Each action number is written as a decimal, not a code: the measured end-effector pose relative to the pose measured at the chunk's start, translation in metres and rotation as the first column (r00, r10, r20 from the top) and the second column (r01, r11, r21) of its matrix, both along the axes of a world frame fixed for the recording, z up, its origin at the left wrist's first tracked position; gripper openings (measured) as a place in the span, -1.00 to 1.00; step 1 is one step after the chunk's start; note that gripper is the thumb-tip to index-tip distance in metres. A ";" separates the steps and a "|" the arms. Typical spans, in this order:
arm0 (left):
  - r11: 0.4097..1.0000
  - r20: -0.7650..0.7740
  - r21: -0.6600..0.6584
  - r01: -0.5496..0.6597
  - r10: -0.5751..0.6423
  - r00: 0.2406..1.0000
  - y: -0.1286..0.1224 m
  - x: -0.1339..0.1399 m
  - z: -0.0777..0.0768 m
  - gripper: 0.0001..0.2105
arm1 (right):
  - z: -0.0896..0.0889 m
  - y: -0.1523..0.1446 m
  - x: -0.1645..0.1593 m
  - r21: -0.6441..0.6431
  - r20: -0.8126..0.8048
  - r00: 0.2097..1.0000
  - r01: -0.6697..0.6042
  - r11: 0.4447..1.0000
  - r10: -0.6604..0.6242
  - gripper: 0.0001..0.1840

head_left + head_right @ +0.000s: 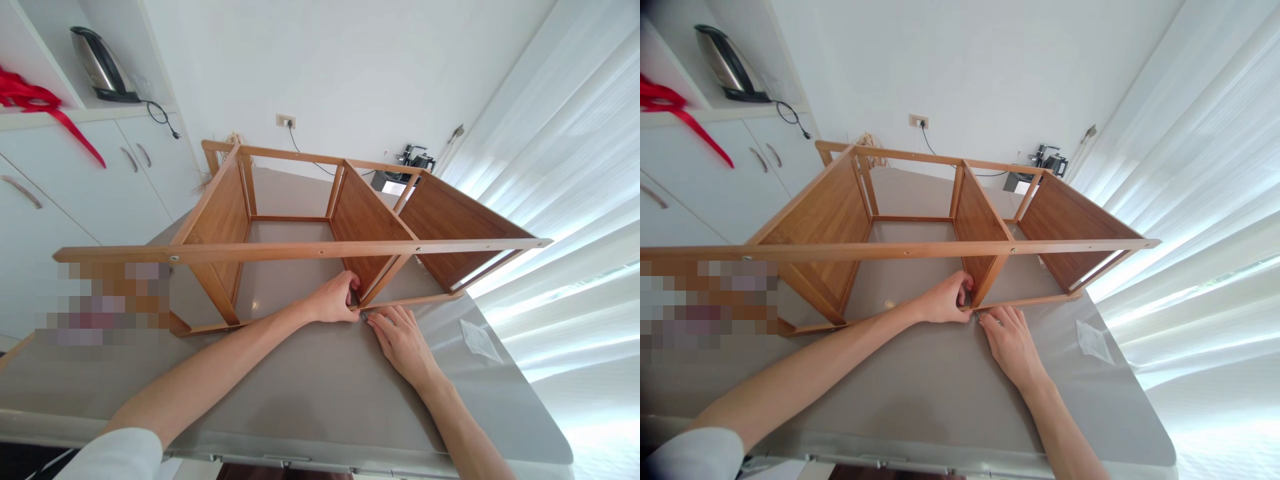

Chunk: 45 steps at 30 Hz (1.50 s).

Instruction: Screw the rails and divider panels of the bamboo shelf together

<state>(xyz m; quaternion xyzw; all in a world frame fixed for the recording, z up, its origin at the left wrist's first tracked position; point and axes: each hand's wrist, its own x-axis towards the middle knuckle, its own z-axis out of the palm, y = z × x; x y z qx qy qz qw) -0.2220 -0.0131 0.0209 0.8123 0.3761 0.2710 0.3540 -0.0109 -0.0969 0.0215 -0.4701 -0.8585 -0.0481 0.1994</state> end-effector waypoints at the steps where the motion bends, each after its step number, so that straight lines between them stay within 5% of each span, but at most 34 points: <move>1: 1.000 0.001 0.001 -0.002 0.002 1.000 0.000 0.000 0.000 -0.53 | 0.001 0.000 0.001 -0.014 -0.003 1.000 -0.004 1.000 0.004 -0.78; 16: 1.000 0.002 0.004 -0.012 0.012 1.000 0.000 0.002 -0.001 -0.53 | -0.001 -0.004 0.004 -0.052 -0.153 0.988 0.001 0.999 -0.009 -0.79; 33: 1.000 0.004 -0.008 -0.025 0.025 1.000 -0.001 0.001 -0.001 -0.55 | -0.004 -0.002 -0.003 -0.048 0.018 0.998 0.053 0.997 -0.052 -0.78; 45: 1.000 -0.001 0.010 -0.017 0.017 1.000 0.000 0.001 -0.002 -0.53 | 0.001 -0.003 -0.005 -0.091 -0.079 0.997 -0.001 0.996 -0.006 -0.81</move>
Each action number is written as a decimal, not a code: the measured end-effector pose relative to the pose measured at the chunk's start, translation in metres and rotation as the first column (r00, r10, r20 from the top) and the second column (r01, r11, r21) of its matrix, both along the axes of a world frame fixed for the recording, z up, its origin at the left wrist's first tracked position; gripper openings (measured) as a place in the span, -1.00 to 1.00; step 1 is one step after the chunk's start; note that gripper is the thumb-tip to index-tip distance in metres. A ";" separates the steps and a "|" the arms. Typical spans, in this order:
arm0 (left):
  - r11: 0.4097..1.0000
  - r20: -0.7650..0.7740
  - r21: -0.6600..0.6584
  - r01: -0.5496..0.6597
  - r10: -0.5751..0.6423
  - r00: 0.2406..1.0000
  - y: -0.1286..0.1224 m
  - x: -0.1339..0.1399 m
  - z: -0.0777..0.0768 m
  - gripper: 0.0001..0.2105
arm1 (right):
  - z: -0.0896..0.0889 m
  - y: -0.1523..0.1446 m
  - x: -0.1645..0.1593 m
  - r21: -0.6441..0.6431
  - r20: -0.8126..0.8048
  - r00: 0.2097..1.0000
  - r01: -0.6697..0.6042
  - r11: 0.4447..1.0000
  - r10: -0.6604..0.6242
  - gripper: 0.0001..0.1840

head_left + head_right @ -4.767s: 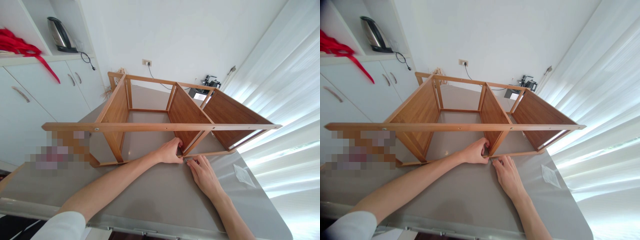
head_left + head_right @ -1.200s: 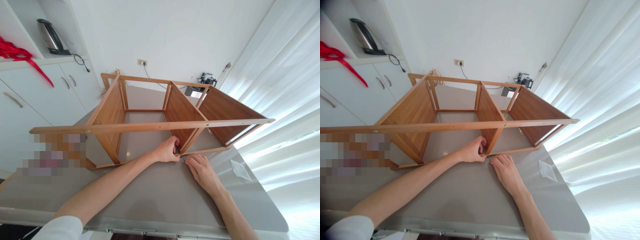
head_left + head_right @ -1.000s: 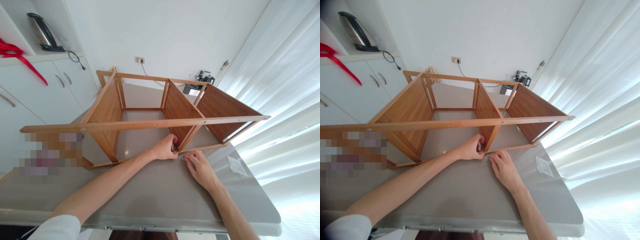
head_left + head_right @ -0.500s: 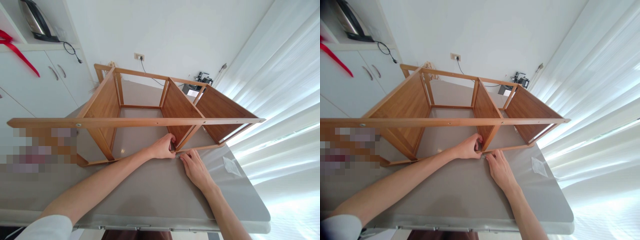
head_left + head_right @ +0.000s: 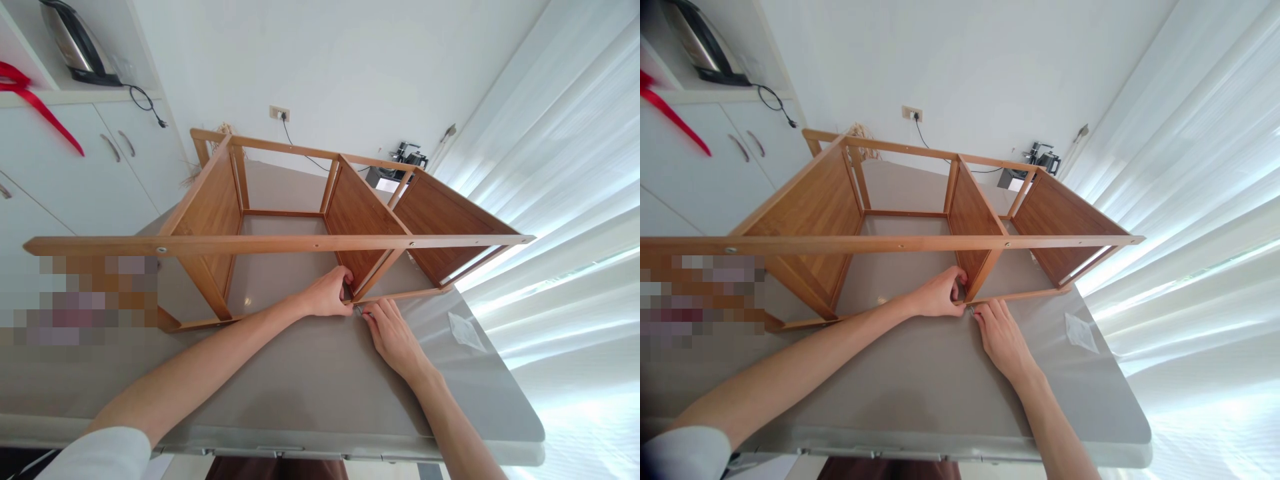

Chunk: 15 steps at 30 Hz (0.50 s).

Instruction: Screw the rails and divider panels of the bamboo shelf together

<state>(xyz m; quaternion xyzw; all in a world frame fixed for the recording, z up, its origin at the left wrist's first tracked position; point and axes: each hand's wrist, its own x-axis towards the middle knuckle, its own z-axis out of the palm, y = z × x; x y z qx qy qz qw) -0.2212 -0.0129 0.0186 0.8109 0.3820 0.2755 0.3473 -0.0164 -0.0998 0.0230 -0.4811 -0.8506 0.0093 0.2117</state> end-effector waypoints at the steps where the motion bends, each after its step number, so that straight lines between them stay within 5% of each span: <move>1: 1.000 0.004 0.003 0.004 -0.004 1.000 0.000 0.000 -0.001 -0.53 | 0.000 0.000 0.000 -0.006 0.002 1.000 0.001 1.000 -0.001 -0.81; 15: 1.000 -0.011 -0.026 -0.002 0.002 1.000 -0.001 -0.001 0.002 -0.53 | -0.004 0.004 -0.001 0.001 0.018 1.000 -0.002 1.000 0.002 -0.80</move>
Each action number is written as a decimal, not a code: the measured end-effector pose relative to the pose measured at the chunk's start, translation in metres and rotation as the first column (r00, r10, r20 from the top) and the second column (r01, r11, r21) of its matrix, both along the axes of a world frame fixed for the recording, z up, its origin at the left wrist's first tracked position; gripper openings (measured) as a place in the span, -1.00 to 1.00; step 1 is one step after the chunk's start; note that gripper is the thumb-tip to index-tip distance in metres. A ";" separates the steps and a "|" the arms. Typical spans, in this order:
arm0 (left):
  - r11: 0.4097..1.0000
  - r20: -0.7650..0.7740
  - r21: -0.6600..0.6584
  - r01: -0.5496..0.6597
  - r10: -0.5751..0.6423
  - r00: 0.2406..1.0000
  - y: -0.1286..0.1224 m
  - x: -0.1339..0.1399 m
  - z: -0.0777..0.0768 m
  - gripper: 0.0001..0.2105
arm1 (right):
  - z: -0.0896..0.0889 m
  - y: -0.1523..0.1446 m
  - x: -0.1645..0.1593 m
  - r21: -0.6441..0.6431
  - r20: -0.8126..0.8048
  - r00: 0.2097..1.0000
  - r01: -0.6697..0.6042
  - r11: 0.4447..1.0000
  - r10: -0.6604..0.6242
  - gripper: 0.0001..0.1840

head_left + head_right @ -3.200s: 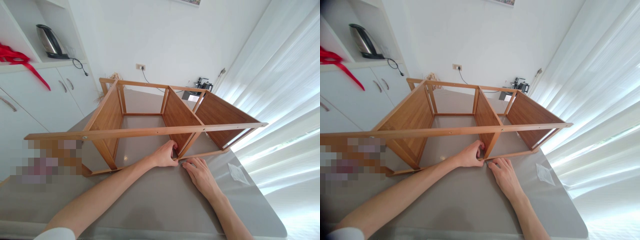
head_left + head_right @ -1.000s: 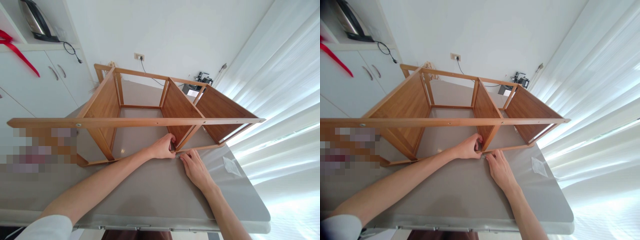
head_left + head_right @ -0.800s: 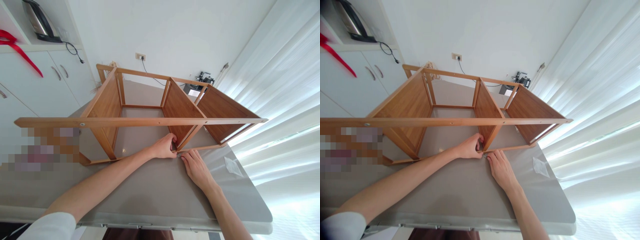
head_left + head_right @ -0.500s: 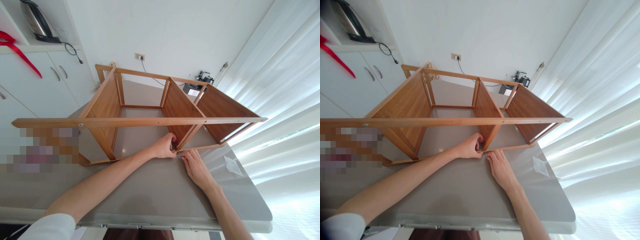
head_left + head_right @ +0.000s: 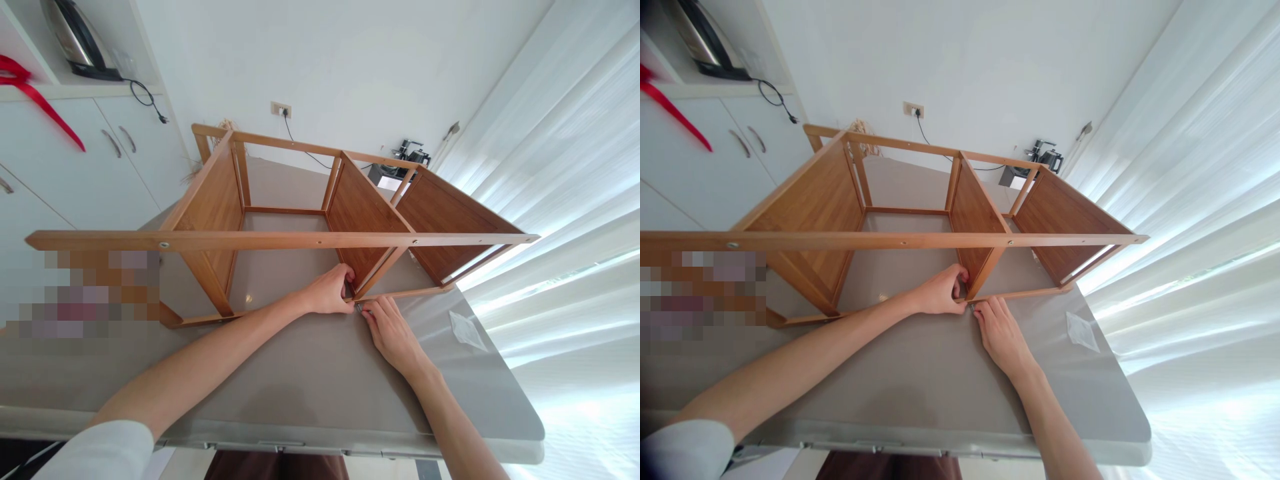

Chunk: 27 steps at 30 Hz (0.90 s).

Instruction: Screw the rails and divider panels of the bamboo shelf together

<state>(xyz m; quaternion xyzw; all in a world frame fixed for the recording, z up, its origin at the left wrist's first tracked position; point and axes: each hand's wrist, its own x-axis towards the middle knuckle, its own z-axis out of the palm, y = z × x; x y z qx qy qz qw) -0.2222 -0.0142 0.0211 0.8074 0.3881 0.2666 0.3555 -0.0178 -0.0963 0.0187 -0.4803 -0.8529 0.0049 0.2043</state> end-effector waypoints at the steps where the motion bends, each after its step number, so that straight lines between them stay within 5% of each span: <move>1: 1.000 0.000 0.001 0.004 -0.004 1.000 0.000 0.000 0.000 -0.53 | 0.000 0.000 0.000 -0.003 0.003 1.000 0.001 1.000 -0.001 -0.80; 27: 0.999 -0.008 0.036 0.017 -0.017 1.000 0.001 -0.002 0.000 -0.51 | 0.003 -0.001 -0.006 -0.012 0.063 0.998 -0.002 1.000 0.003 -0.81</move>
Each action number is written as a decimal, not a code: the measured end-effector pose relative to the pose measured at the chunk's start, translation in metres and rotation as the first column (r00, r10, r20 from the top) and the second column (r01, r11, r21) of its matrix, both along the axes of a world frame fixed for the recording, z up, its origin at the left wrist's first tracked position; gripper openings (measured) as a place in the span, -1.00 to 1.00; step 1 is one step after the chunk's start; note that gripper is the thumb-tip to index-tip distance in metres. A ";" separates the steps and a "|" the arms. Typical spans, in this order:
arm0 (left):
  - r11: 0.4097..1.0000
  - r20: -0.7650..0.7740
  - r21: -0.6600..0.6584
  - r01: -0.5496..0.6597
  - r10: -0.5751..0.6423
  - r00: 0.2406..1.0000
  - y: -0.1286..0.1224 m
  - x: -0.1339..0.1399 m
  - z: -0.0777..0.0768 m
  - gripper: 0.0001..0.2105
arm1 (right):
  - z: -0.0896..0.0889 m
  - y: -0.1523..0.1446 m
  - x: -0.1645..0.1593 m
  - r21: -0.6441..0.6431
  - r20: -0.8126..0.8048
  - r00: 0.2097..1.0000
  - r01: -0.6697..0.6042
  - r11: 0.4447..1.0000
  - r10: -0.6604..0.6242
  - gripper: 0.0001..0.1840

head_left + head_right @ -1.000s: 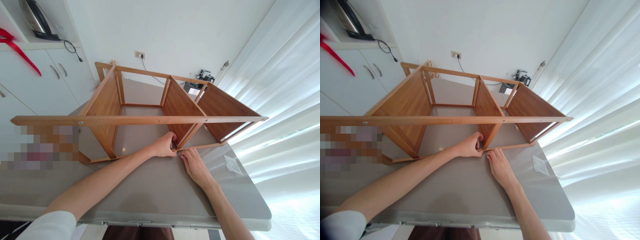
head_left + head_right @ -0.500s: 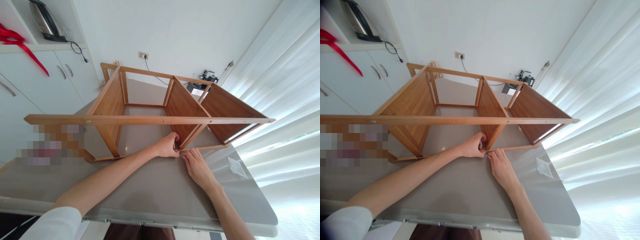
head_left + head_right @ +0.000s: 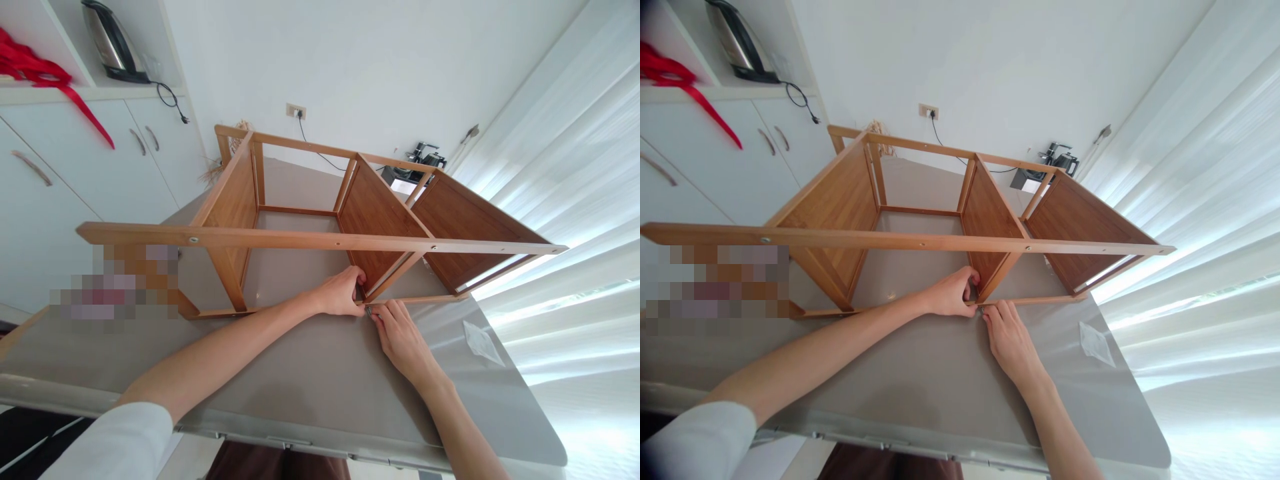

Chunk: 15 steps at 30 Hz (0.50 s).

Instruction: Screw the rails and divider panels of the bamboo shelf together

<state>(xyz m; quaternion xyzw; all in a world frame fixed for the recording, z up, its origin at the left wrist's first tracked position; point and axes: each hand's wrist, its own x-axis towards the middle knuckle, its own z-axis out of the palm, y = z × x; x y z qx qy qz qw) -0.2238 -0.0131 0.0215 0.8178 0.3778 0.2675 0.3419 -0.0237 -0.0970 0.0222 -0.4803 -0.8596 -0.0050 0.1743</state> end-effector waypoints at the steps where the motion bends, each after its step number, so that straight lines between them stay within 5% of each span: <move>1: 1.000 0.003 0.001 0.001 -0.001 1.000 0.000 0.000 0.000 -0.51 | -0.001 0.000 0.000 0.010 0.010 1.000 0.002 1.000 -0.002 -0.81; 15: 0.999 -0.010 -0.038 -0.004 0.004 1.000 -0.001 0.000 0.005 -0.49 | -0.001 0.002 0.000 0.043 0.072 0.997 -0.012 0.999 0.009 -0.80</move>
